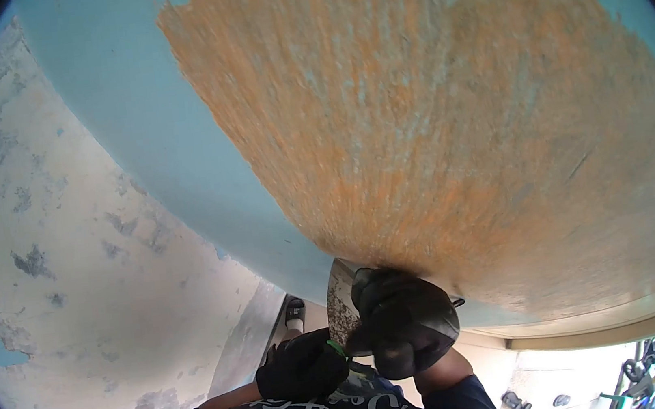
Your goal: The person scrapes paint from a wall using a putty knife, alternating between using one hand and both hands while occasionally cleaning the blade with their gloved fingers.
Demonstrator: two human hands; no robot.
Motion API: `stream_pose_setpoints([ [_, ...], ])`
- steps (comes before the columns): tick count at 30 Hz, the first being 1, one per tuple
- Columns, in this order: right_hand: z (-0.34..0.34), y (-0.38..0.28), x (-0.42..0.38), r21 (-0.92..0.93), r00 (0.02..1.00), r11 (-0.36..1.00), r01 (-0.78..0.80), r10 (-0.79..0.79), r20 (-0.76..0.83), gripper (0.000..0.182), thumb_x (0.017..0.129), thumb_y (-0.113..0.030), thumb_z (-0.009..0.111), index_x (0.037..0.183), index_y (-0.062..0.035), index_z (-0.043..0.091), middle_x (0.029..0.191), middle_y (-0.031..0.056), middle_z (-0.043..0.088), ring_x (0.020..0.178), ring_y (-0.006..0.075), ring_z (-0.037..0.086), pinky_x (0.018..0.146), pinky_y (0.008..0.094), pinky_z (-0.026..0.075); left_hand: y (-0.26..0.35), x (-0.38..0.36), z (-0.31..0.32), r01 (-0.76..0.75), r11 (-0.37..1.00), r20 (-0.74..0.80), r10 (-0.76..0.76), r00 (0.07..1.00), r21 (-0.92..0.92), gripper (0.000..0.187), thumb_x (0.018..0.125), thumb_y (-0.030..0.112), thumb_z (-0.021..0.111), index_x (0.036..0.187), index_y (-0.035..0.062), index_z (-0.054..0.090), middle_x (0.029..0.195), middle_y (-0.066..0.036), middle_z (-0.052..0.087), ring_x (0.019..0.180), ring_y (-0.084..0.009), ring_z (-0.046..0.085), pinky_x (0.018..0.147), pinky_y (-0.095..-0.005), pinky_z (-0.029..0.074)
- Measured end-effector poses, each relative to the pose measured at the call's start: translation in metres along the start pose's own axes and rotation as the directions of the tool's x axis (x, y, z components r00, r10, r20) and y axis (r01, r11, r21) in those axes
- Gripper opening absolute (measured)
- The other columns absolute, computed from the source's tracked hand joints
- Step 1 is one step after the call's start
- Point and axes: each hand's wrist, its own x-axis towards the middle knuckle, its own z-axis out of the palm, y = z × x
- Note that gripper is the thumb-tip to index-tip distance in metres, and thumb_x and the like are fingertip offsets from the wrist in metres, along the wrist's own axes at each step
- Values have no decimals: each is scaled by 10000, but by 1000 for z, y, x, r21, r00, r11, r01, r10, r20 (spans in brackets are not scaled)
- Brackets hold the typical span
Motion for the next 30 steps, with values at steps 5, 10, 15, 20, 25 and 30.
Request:
stream_pose_setpoints([
  [5,9,0,-1,115,992,990,-82,92,-89,513,1019,-321,584,578,-67,517,529,39,500,475,213,504,511,367,438,29,7,-12,480,810,209,-432,877,-338,170,1016,144,592,1109,5,618,728,-25,640,615,-125,615,559,-318,506],
  [10,4,-5,-10,123,993,987,-107,111,-27,465,1019,-311,576,637,-48,534,561,51,501,482,217,481,504,381,430,18,4,-14,20,999,61,-18,998,-40,265,1066,224,518,1162,-5,612,773,-8,606,661,-87,557,603,-279,468],
  [15,4,4,-10,170,996,984,-53,65,-63,463,1021,-311,570,642,-48,525,572,52,506,486,215,477,505,378,425,5,7,-17,144,987,211,-126,969,-72,268,1059,231,530,1169,3,618,784,-27,637,683,-104,592,639,-299,496],
  [20,2,9,-17,175,992,985,-14,36,-119,455,1016,-292,573,637,-49,507,572,53,503,491,212,479,510,376,430,12,10,-3,348,931,158,-329,931,-110,243,1055,220,524,1126,8,619,751,-12,615,669,-93,571,626,-306,488],
  [25,-1,2,-23,54,988,998,-18,26,-150,489,1040,-305,520,621,-55,487,555,52,489,501,214,504,551,386,483,9,6,-1,395,884,160,-365,917,-250,185,1042,199,533,1024,29,602,738,-10,597,661,-80,554,605,-315,481],
  [30,19,9,-4,-77,995,997,-5,-3,-103,446,1036,-302,493,653,-76,527,563,44,516,540,212,542,572,389,499,-1,8,-9,299,953,36,-301,953,43,180,1035,199,557,1049,29,610,737,6,600,684,-68,567,610,-301,491],
])
